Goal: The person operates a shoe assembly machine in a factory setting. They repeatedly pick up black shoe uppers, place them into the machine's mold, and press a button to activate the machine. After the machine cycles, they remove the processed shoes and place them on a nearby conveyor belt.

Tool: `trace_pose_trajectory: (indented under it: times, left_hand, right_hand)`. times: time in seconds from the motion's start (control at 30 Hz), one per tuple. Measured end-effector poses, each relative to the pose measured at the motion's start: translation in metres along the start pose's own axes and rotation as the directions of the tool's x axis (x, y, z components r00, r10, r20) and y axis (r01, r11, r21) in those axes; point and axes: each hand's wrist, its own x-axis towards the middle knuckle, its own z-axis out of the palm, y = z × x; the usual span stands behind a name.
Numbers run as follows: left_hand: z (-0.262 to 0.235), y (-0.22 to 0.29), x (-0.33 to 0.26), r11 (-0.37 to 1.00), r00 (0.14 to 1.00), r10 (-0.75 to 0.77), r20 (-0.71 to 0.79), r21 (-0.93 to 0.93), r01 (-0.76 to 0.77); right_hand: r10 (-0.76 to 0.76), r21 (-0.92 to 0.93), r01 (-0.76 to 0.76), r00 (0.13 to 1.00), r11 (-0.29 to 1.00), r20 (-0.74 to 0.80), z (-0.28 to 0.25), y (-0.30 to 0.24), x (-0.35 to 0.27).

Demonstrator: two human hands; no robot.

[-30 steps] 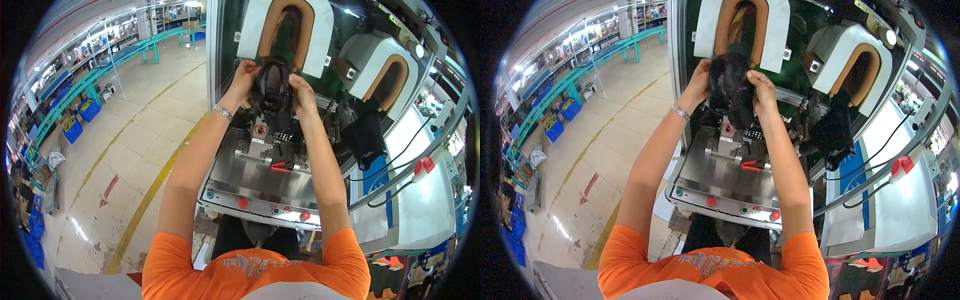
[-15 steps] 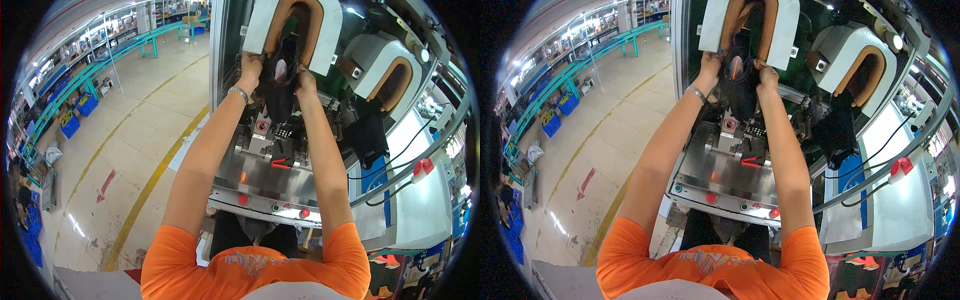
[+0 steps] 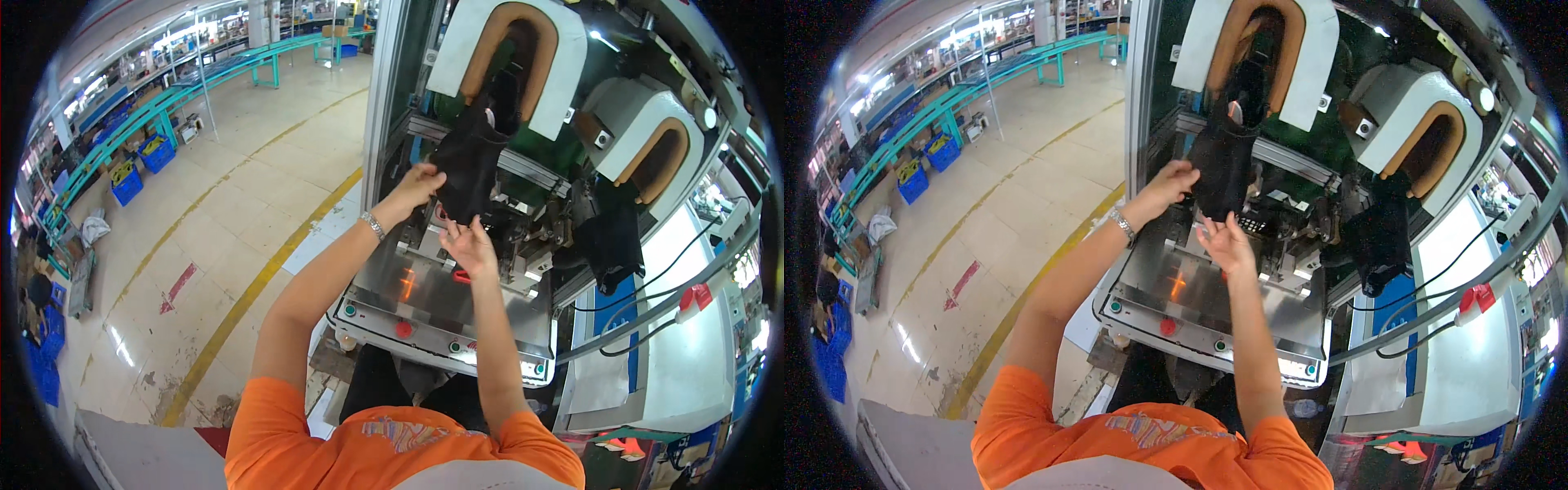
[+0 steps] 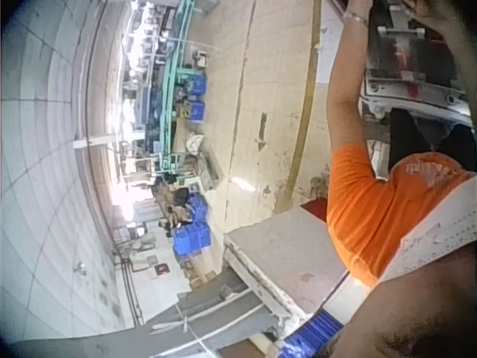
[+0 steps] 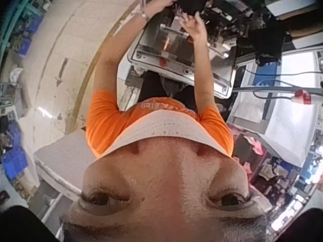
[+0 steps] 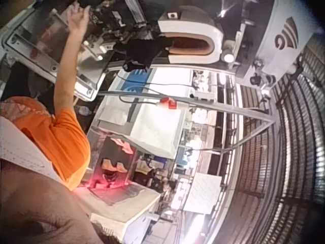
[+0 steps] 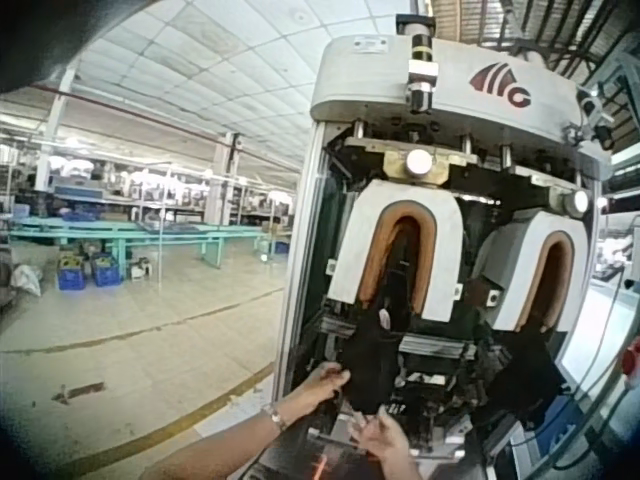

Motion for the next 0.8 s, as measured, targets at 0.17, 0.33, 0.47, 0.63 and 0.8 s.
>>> trace_pose_trajectory:
  times: [0.17, 0.33, 0.47, 0.63, 0.8]
  left_hand:
    - [-0.030, -0.022, -0.014, 0.882, 0.920, 0.380, -0.098, 0.338, -0.329]
    - [0.031, 0.089, -0.080, 0.029, 0.273, 0.929, 0.252, 0.683, -0.730]
    - [0.061, 0.115, -0.089, 0.257, 0.565, 0.787, 0.248, 0.700, -0.666]
    - [0.036, 0.112, -0.076, 0.080, 0.618, 0.701, 0.356, 0.822, -0.564]
    - [0.031, 0.115, -0.066, 0.081, 0.684, 0.571, 0.454, 0.798, -0.597]
  right_hand:
    - [-0.224, 0.105, 0.235, 0.969, 0.966, -0.107, 0.023, 0.053, 0.028]
    - [-0.336, -0.125, 0.330, 0.941, 0.936, -0.031, -0.001, 0.039, 0.028]
    - [-0.364, -0.111, 0.353, 0.926, 0.929, -0.101, 0.000, 0.041, 0.037]
    - [-0.343, -0.008, 0.347, 0.924, 0.938, -0.172, -0.011, 0.037, 0.039]
    - [-0.347, -0.034, 0.348, 0.909, 0.937, -0.230, -0.030, 0.033, 0.068]
